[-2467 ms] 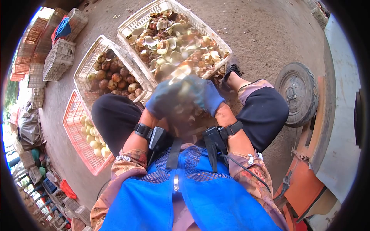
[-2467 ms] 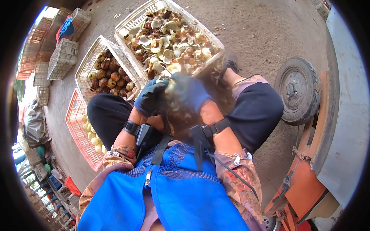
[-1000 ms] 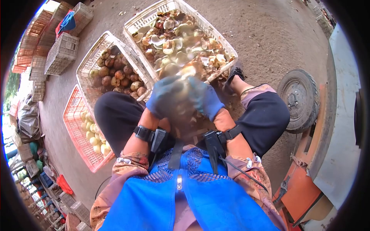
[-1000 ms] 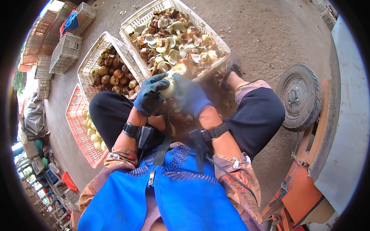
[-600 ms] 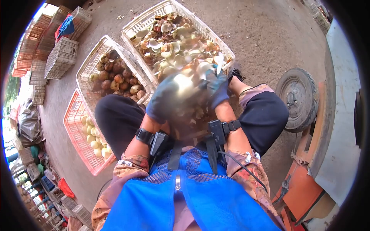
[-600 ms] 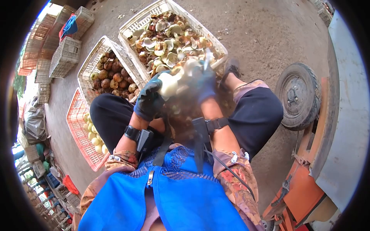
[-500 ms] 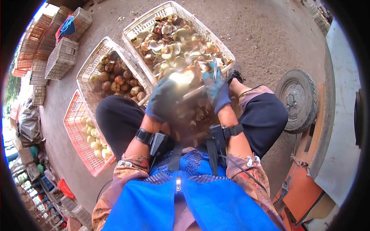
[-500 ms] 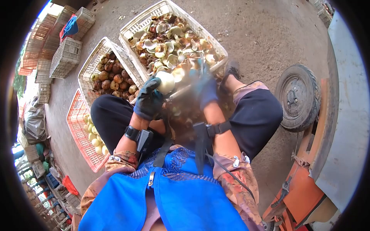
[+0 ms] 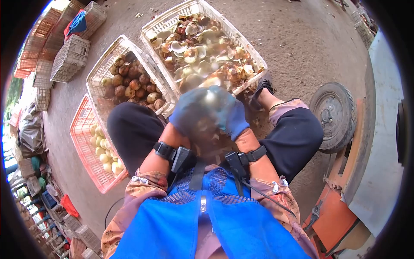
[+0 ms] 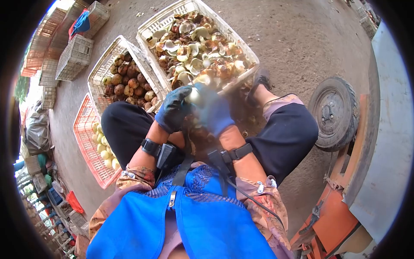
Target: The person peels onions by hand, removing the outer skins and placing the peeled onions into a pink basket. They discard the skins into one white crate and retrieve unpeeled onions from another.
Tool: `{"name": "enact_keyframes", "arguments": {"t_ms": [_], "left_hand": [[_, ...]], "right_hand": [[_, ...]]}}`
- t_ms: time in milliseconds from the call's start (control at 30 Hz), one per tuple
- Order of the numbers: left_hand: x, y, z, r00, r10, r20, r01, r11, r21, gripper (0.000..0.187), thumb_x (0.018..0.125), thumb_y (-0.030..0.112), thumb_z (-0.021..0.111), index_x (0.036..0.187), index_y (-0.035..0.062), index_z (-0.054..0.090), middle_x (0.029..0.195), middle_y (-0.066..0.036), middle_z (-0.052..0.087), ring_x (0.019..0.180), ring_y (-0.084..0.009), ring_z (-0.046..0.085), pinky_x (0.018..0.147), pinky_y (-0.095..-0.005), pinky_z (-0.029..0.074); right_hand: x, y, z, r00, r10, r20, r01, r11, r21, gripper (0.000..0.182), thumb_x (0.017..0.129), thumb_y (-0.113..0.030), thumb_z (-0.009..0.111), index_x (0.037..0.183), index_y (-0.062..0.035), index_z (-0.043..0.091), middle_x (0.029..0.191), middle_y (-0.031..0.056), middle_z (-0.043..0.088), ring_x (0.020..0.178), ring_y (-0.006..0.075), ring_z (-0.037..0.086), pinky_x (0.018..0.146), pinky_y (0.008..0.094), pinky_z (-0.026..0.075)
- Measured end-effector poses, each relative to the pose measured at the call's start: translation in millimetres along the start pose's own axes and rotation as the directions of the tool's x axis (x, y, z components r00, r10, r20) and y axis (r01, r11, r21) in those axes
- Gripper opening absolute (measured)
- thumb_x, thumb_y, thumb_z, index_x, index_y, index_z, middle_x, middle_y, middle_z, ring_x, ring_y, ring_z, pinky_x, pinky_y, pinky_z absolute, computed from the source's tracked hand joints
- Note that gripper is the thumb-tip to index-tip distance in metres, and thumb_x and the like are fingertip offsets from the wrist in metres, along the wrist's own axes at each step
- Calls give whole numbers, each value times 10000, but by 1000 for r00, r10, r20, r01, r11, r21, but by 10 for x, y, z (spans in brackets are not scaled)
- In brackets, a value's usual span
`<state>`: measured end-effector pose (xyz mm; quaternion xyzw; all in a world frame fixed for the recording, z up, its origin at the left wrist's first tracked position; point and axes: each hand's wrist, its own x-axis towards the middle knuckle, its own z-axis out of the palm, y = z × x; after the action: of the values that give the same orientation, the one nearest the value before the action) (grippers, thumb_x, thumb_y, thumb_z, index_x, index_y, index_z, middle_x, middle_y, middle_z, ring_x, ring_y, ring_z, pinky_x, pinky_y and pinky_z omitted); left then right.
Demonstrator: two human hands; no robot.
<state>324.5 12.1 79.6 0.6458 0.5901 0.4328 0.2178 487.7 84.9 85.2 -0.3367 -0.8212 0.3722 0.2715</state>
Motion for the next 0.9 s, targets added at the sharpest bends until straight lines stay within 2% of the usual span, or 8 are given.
{"name": "enact_keyframes", "arguments": {"t_ms": [100,233,300,400,500,733,833,900], "left_hand": [[-19,-141,48,999,-6,51,6,1000,4,421,762,-3,658,1180,20,611,1112,-189,647,1008,-364,638,871,-385,522],[-2,-31,91,997,72,-42,-64,984,167,449,730,51,707,1169,23,616,1110,-191,645,1006,-367,634,879,-395,520],[18,-51,71,992,126,-2,-124,980,157,521,665,93,765,1161,27,617,1111,-187,641,1010,-370,625,888,-404,515],[-60,-159,146,995,84,-48,-75,981,176,556,636,106,792,1160,26,628,1075,-177,658,967,-355,640,863,-395,525],[-92,-61,170,999,-33,-19,37,975,219,522,642,114,806,1134,26,655,1013,-157,675,905,-299,660,820,-367,536],[-70,99,193,1000,-6,13,3,973,230,434,655,130,814,1061,36,695,974,-135,680,870,-219,657,786,-322,537],[-113,0,260,974,-208,-92,212,977,37,335,748,105,739,1067,22,677,994,-111,682,877,-216,658,772,-316,539],[-45,119,179,962,163,-221,-68,921,383,240,863,64,611,1093,5,647,1010,-95,669,886,-214,660,760,-300,542]], "right_hand": [[65,22,-120,986,-33,165,20,997,78,576,778,-226,708,1315,-103,542,1172,195,635,964,378,654,792,426,540],[14,187,57,986,7,167,1,999,-50,579,768,-245,714,1303,-100,547,1155,188,645,948,368,658,783,419,541],[-4,203,66,999,-31,40,25,988,155,490,765,-287,721,1201,-92,612,1051,174,684,883,345,680,751,403,547],[53,32,-57,999,27,39,-38,957,287,397,766,-318,727,1087,-91,666,922,159,704,798,326,692,710,383,551],[23,152,45,1000,8,-19,-2,955,297,346,769,-318,739,1025,-91,688,820,150,697,725,302,691,677,371,551],[-9,248,51,988,120,96,-152,856,493,312,795,-269,738,1045,-92,674,930,120,704,828,258,689,749,333,546],[-13,291,30,977,137,162,-205,808,553,259,831,-198,713,1065,-96,671,989,110,697,868,241,683,791,313,543],[-8,323,-15,990,88,108,-133,817,561,175,886,-151,654,1053,-96,667,1013,98,685,872,207,669,803,299,540]]}}
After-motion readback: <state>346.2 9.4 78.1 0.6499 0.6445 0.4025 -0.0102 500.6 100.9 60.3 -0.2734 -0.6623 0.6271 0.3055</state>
